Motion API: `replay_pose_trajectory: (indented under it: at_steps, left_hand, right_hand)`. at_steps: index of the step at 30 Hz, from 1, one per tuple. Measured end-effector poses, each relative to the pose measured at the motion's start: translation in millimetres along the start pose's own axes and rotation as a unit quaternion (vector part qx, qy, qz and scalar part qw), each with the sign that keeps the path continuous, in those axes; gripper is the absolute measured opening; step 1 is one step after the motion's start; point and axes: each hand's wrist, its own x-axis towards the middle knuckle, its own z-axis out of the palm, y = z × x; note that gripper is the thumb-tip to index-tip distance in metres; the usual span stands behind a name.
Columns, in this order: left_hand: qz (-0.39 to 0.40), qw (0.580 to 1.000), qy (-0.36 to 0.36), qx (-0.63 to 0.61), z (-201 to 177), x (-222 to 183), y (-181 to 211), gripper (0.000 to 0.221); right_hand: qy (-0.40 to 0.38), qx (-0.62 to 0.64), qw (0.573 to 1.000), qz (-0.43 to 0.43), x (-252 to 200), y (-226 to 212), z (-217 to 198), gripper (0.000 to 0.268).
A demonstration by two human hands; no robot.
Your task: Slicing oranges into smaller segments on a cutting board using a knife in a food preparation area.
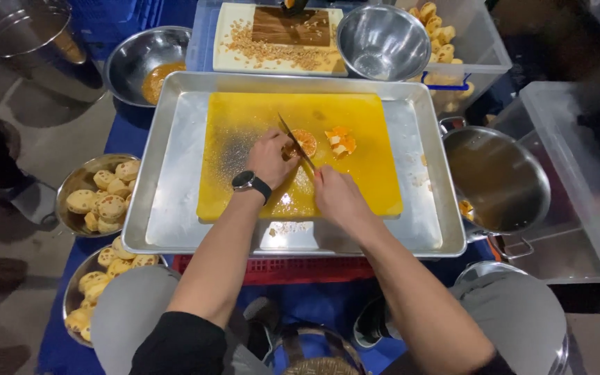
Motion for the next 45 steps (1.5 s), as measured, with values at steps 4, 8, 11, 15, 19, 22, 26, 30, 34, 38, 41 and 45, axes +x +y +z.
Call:
replay_pose_trajectory:
  at_steps: [4,8,11,15,19,22,26,30,34,38,41,45]
  left_hand:
    - [0.003,1.000,-0.002,0.000,-18,1,12,0.025]
    - [-0.016,0.994,-0.106,0.004,-44,15,29,0.071]
    - [0.045,0.972,-0.196,0.125,-50,30,44,0.082]
    - [0.064,0.963,-0.205,0.163,-41,37,38,0.058]
    - [-0.008,0.989,-0.136,0.055,-32,16,27,0.044]
    - [-0.029,0.995,-0.095,0.021,-14,13,13,0.059]
    - [-0.036,0.996,-0.067,0.036,-22,4,21,0.066]
    - [-0.053,0.994,-0.082,0.049,-39,-5,37,0.058]
    - [-0.004,0.997,-0.071,0.030,-48,-7,42,0.047]
    - [0.031,0.997,-0.066,0.040,-38,-3,35,0.043]
    - [0.032,0.997,-0.063,0.044,-34,1,28,0.046]
    - [0.033,0.996,-0.067,0.053,-29,4,25,0.052]
  right_hand:
    - [-0.031,-0.031,0.998,0.032,-51,28,-21,0.036]
    - [-0.065,-0.024,0.988,0.135,-104,9,-69,0.037]
    - [-0.052,-0.020,0.986,0.158,-107,24,-70,0.042]
    - [-0.034,0.013,0.988,0.151,-91,47,-44,0.044]
    - [-0.013,0.068,0.988,0.141,-68,41,-22,0.043]
    - [0.016,0.089,0.991,0.101,-46,40,-10,0.039]
    - [0.035,0.047,0.996,0.065,-32,35,-7,0.039]
    - [0.056,0.051,0.995,0.061,-32,32,-5,0.039]
    - [0.048,0.056,0.996,0.051,-48,13,-5,0.041]
    - [0.035,0.057,0.996,0.058,-49,8,-3,0.040]
    - [0.032,0.042,0.997,0.055,-31,12,2,0.039]
    - [0.037,0.020,0.999,0.024,16,23,12,0.039]
